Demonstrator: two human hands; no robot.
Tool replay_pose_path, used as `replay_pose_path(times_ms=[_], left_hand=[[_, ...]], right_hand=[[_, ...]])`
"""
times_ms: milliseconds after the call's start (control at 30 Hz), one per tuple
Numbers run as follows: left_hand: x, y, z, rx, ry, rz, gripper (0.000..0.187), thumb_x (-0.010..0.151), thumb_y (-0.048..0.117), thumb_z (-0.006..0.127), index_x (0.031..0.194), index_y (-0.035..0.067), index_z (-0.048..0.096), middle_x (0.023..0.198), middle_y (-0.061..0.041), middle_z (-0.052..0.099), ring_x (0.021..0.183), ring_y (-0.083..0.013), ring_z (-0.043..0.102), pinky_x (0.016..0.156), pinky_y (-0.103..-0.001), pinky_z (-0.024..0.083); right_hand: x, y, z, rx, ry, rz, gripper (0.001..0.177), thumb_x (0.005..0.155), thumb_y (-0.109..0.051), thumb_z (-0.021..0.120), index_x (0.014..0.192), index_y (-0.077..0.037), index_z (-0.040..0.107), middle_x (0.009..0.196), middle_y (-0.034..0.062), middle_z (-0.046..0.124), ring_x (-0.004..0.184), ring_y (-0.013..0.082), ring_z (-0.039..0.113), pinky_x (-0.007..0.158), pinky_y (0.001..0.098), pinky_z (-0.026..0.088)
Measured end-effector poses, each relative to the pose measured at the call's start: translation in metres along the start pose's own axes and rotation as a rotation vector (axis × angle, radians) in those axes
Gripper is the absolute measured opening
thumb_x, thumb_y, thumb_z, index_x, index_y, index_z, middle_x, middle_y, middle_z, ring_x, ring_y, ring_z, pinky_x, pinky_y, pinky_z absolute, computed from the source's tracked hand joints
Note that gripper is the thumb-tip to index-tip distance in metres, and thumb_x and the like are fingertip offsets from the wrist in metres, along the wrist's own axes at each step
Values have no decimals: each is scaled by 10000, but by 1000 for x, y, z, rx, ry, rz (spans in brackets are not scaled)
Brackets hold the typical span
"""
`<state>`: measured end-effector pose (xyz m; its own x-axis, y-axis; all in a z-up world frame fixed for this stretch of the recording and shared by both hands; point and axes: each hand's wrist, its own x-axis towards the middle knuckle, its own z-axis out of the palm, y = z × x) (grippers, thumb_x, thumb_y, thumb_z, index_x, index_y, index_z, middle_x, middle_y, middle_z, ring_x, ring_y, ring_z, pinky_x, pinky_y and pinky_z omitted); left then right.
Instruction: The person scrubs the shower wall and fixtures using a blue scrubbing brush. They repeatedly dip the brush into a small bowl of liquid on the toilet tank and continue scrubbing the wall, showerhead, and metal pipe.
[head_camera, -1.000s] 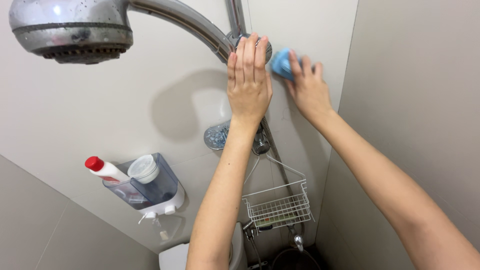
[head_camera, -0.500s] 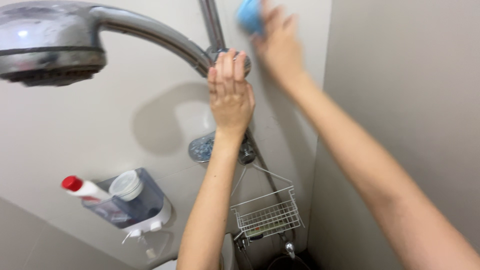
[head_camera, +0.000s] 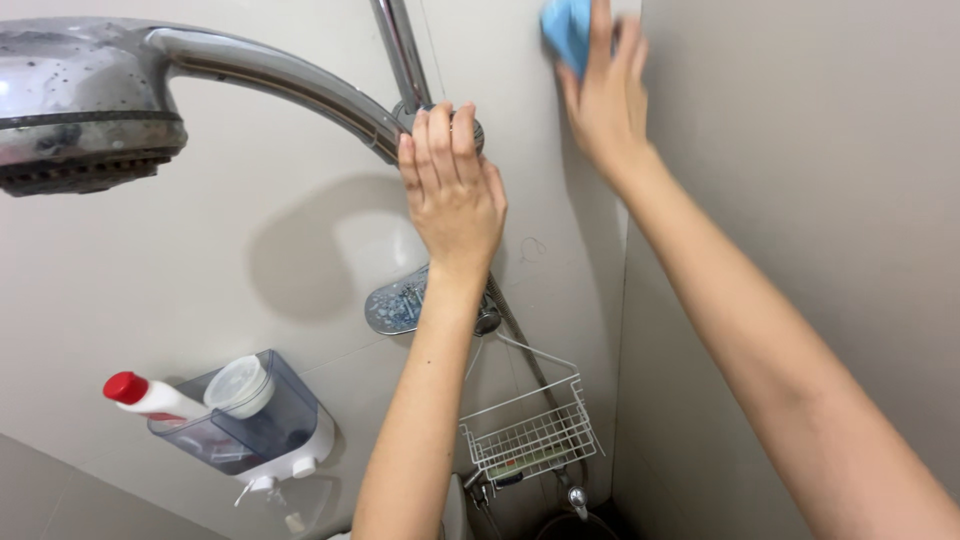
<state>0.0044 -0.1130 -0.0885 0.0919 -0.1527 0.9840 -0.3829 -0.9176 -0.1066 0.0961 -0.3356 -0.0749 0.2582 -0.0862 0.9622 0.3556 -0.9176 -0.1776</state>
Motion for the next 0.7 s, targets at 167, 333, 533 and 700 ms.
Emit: replay_pose_path(times_ms=[167, 333, 533, 700], left_hand=[[0, 1, -3, -3, -25, -3, 675, 940, 92, 666, 1551, 105, 378, 1554, -98, 457, 1506, -291, 389, 1335, -425, 172], [0, -3, -10, -15, -50, 18, 676, 944, 80, 650, 1566, 111, 389, 1624, -93, 425, 1568, -288, 336, 1343, -411, 146], [4, -3, -12, -9, -16, 40, 642, 944, 45, 627, 1551, 93, 421, 1611, -88, 450, 1571, -266, 334, 1335, -407, 123], [5, 2, -14, -21, -10, 9, 642, 921, 31, 627, 1533, 105, 445, 1597, -71, 465, 1566, -251, 343, 1336, -403, 133]], right_hand=[[36, -54, 29, -17, -36, -83, 664, 1091, -269, 722, 1573, -161, 277, 1467, 224, 449, 1200, 492, 531, 787, 528, 588], [-46, -78, 15, -78, -136, -231, 896, 922, -194, 745, 1647, -154, 220, 1422, 235, 446, 1170, 481, 519, 722, 457, 617], [-46, -23, -12, -14, -149, -36, 892, 997, -181, 734, 1682, -105, 167, 1443, 307, 387, 1217, 516, 484, 771, 522, 603], [58, -12, 2, -10, -93, 40, 488, 1099, -312, 637, 1488, -98, 435, 1384, 195, 525, 1218, 450, 564, 862, 541, 567]])
